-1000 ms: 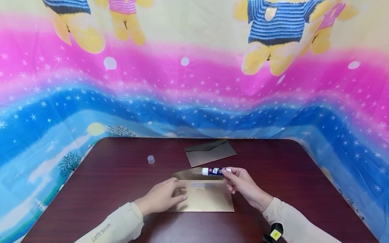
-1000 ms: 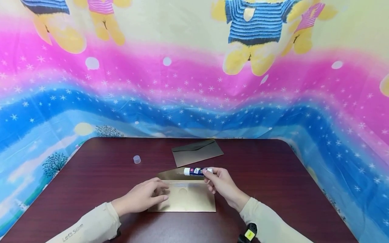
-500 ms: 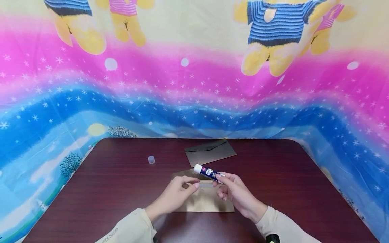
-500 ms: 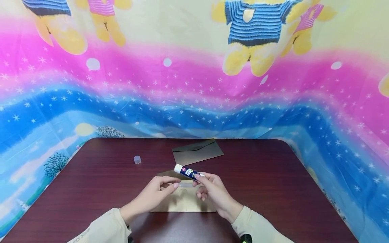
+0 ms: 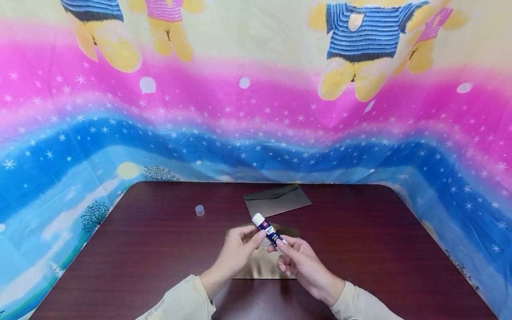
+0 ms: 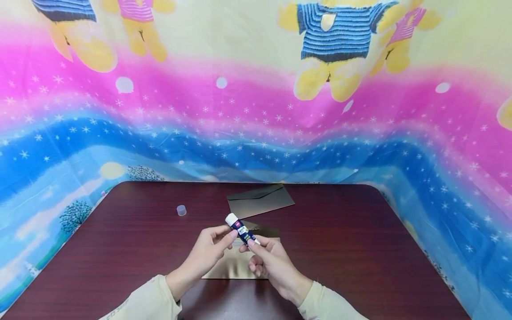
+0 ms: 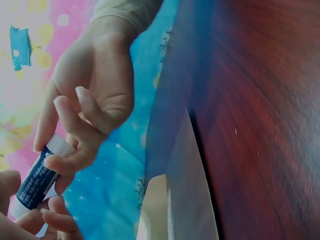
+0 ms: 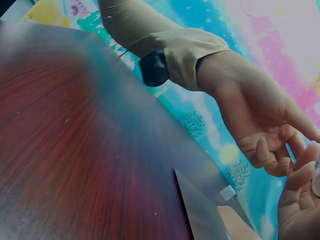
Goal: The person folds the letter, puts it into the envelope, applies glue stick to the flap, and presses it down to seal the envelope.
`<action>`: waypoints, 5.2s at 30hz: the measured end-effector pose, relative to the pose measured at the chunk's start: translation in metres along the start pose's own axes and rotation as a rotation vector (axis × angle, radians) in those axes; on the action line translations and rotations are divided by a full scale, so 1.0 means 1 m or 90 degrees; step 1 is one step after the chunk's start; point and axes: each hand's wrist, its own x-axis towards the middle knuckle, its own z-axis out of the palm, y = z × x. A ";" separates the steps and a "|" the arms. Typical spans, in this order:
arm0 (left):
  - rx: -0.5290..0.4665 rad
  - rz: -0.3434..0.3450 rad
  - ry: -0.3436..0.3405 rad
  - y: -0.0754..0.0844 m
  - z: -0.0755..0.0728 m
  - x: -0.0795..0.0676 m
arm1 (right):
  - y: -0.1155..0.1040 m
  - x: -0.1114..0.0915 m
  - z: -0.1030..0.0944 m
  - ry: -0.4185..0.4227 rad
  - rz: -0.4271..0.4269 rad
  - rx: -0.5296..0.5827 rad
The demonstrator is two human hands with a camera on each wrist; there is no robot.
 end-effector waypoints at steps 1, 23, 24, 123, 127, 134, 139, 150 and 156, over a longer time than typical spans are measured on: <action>-0.009 -0.012 0.007 0.000 0.000 0.000 | 0.001 0.000 0.000 -0.012 0.002 -0.005; -0.009 0.080 -0.110 -0.003 -0.001 -0.004 | 0.005 -0.004 -0.006 -0.080 -0.101 -0.239; -0.010 0.080 -0.110 -0.003 -0.001 -0.004 | 0.005 -0.004 -0.006 -0.095 -0.110 -0.240; 0.420 -0.001 0.054 -0.049 -0.106 0.055 | -0.002 -0.004 -0.034 0.027 -0.050 -0.190; 0.317 0.032 0.001 -0.037 -0.089 0.039 | -0.006 -0.006 -0.033 0.024 -0.056 -0.183; 0.248 0.082 -0.082 -0.018 -0.065 0.018 | -0.011 -0.009 -0.028 0.025 -0.087 -0.165; 0.222 0.098 -0.106 -0.009 -0.056 0.008 | -0.012 -0.009 -0.023 0.026 -0.087 -0.143; 0.199 0.108 -0.118 0.002 -0.045 -0.009 | -0.011 -0.009 -0.017 0.032 -0.116 -0.128; 0.152 0.110 -0.127 0.008 -0.041 -0.014 | -0.007 -0.011 -0.019 0.009 -0.145 -0.159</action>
